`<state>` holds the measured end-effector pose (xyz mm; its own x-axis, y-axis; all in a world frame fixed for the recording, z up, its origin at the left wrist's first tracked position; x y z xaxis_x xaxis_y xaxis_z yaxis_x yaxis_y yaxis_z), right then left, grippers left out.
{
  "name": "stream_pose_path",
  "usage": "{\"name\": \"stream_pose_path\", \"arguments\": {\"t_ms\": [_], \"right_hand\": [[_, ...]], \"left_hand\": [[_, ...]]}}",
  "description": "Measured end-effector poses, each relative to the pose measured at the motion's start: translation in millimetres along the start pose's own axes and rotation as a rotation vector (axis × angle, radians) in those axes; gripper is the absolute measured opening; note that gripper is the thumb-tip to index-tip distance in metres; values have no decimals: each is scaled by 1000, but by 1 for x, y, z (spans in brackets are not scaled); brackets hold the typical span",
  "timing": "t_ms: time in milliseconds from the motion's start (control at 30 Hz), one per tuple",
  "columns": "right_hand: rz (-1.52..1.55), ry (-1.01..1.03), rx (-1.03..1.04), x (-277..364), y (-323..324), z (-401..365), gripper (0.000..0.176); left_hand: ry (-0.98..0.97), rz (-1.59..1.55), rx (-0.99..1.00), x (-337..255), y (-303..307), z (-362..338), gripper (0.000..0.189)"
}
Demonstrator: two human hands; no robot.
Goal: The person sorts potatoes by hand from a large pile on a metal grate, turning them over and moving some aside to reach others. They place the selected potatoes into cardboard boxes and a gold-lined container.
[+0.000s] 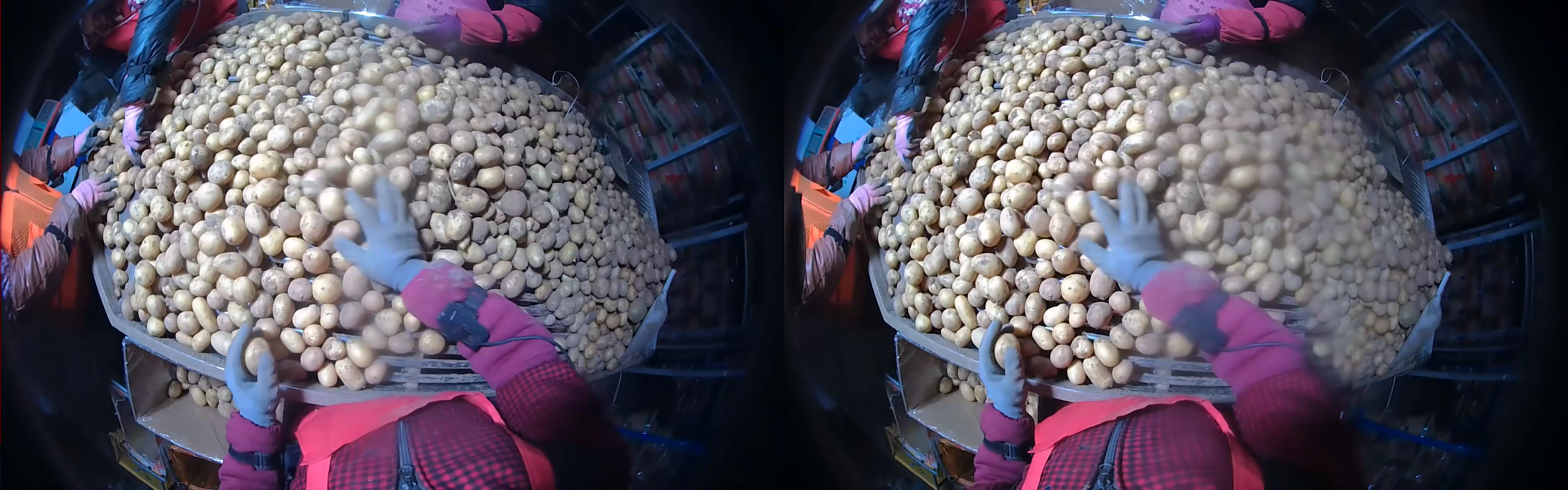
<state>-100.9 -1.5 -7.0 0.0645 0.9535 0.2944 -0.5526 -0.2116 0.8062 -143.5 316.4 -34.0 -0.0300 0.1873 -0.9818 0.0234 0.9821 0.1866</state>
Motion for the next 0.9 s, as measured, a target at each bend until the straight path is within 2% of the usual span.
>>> {"name": "stream_pose_path", "arguments": {"t_ms": [33, 133, 167, 200, 233, 267, 300, 367, 433, 533, 600, 667, 700, 800, 833, 900], "right_hand": [[163, -68, 356, 8, -12, 13, 75], [342, 118, 288, 21, -27, 30, 76], [249, 195, 112, 23, -6, 48, 66], [322, 143, 72, 8, 0, 76, 56], [296, -86, 51, -20, 16, 102, 53], [184, 119, -138, -45, 23, 131, 56], [23, 60, -240, -69, 33, 143, 59], [-154, -77, -50, -125, 15, 170, 61], [-363, -83, 294, -144, -13, 178, 62], [-411, -134, 357, -134, -20, 180, 70], [-331, -112, 410, -118, -16, 174, 68], [-227, -210, 406, -140, -27, 164, 69], [-173, -177, 351, -133, -23, 162, 68], [-52, -202, 553, -118, -26, 142, 66], [-72, -176, 455, -114, -19, 131, 63], [41, -248, 518, -98, -15, 110, 61]], "left_hand": [[-13, 4, -32, 2, 4, -2, 54], [-42, 54, -1, 6, 3, -2, 57], [-44, 49, 1, 6, 3, 0, 58], [-42, 44, -3, 8, 3, 1, 58], [-35, 40, -10, 10, 3, 0, 59], [-55, 69, -13, 10, 3, -1, 59], [-74, 101, -18, 10, 3, -2, 58], [-92, 130, -32, 6, 2, -2, 56], [-153, 192, -29, 1, 2, -1, 54], [-175, 286, -21, -11, 0, 2, 52], [-181, 259, -21, -15, 0, 3, 52], [-196, 243, -33, -14, -1, 3, 52], [-202, 235, -38, -13, -1, 2, 52], [-233, 247, -25, -11, 0, 2, 53], [-225, 243, -25, -10, 0, 2, 53], [-235, 263, -37, -11, 0, 2, 54]]}}
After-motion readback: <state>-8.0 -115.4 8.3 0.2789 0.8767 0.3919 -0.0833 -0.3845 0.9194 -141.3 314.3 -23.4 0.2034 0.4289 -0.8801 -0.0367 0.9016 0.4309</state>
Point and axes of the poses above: each hand's wrist, its own z-axis towards the middle knuckle, its own y-axis out of the back of the hand, x = y × z, the point moved 9 cm from there along z, towards the middle knuckle, and after that the axes turned 9 degrees about -x, right-handed, at the moved point
